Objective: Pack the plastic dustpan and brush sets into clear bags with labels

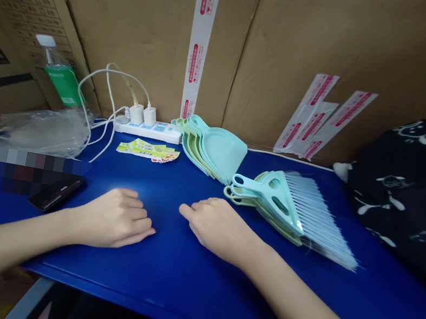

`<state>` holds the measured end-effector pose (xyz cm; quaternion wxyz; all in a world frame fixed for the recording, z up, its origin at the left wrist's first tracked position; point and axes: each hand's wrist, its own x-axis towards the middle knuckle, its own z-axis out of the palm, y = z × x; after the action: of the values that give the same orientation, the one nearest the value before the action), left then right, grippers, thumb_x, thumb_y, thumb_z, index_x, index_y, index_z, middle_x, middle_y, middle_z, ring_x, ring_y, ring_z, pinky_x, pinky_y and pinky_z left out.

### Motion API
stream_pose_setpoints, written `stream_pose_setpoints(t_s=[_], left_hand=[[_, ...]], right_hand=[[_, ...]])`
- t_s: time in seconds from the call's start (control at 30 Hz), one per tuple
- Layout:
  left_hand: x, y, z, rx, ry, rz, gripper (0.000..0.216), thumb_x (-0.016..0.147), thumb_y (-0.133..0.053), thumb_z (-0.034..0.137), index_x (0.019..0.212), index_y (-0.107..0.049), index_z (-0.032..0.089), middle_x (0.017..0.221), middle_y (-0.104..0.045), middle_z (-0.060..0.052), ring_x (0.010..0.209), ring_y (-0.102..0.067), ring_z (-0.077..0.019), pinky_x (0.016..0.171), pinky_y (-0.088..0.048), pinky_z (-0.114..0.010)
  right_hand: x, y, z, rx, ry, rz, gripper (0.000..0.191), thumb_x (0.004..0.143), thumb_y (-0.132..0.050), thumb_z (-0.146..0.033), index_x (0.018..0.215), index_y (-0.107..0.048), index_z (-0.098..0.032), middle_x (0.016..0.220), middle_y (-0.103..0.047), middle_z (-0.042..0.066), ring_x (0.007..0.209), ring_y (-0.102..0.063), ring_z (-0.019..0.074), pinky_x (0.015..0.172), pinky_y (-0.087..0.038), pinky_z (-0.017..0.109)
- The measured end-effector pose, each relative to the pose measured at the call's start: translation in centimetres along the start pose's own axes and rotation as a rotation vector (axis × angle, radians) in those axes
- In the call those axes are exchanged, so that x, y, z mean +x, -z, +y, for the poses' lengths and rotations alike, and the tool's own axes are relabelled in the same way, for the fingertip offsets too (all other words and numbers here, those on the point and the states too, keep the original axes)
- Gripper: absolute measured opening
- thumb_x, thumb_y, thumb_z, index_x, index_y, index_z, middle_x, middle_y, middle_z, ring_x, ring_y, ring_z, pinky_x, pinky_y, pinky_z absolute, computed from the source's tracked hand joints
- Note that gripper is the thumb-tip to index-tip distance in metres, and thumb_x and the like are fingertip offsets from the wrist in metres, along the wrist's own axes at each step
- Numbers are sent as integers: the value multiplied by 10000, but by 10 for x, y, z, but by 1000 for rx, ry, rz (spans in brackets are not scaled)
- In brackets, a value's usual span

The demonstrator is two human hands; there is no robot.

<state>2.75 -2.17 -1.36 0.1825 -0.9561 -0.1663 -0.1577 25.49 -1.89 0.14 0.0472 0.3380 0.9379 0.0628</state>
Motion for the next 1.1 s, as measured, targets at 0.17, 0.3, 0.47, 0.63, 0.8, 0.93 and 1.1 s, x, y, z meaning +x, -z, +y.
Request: stream_pose_setpoints(t_s=[0.17, 0.3, 0.47, 0.63, 0.8, 0.93, 1.1], left_hand=[[0, 0, -1, -1, 0, -9, 414, 981, -400, 229, 582, -498, 189, 490, -559, 30, 444, -487, -125, 505, -274, -302], [-1, -1, -1, 5, 0, -21, 413, 981, -407, 238, 581, -496, 187, 486, -555, 32, 445, -488, -121, 505, -275, -299], [-1, -1, -1, -6, 2, -2, 442, 996, -360, 227, 578, -500, 186, 485, -553, 28, 439, -482, -126, 505, -279, -303], [0, -2, -2, -9, 2, -11, 430, 995, -366, 234, 590, -505, 186, 489, -561, 26, 441, -487, -127, 510, -276, -301], [0, -1, -2, -1, 3, -35, 402, 984, -409, 238, 596, -500, 184, 501, -572, 27, 452, -498, -120, 522, -282, -292], [1, 0, -2, 6, 4, -35, 408, 985, -401, 238, 593, -501, 186, 500, -567, 31, 453, -499, -120, 514, -291, -296], [4, 0, -2, 9, -5, -24, 442, 1004, -342, 240, 591, -490, 187, 494, -551, 31, 444, -492, -122, 504, -295, -299]], right_hand=[[-1, 3, 0, 42, 2, -39, 246, 821, -477, 7, 727, -618, -172, 661, -647, 34, 624, -599, 171, 608, -332, 291], [-3, 4, 0, 46, -8, -54, 229, 844, -490, -37, 714, -622, -171, 649, -647, 34, 621, -597, 172, 606, -319, 296], [-4, 5, 1, 43, -33, -80, 238, 869, -478, -85, 694, -610, -177, 611, -645, 35, 582, -590, 177, 563, -266, 309], [-4, 7, 2, 16, -72, -123, 212, 852, -485, -94, 711, -621, -174, 636, -673, 54, 592, -615, 191, 546, -239, 316], [-5, 11, 1, -20, -102, -149, 220, 858, -478, -108, 716, -633, -171, 638, -676, 59, 584, -614, 187, 539, -231, 311], [-6, 15, 1, -45, -105, -152, 232, 843, -477, -106, 689, -639, -171, 608, -665, 54, 566, -609, 181, 541, -230, 312], [-9, 22, 1, -60, -132, -187, 245, 828, -471, -94, 680, -652, -170, 611, -669, 61, 563, -610, 185, 535, -237, 312]])
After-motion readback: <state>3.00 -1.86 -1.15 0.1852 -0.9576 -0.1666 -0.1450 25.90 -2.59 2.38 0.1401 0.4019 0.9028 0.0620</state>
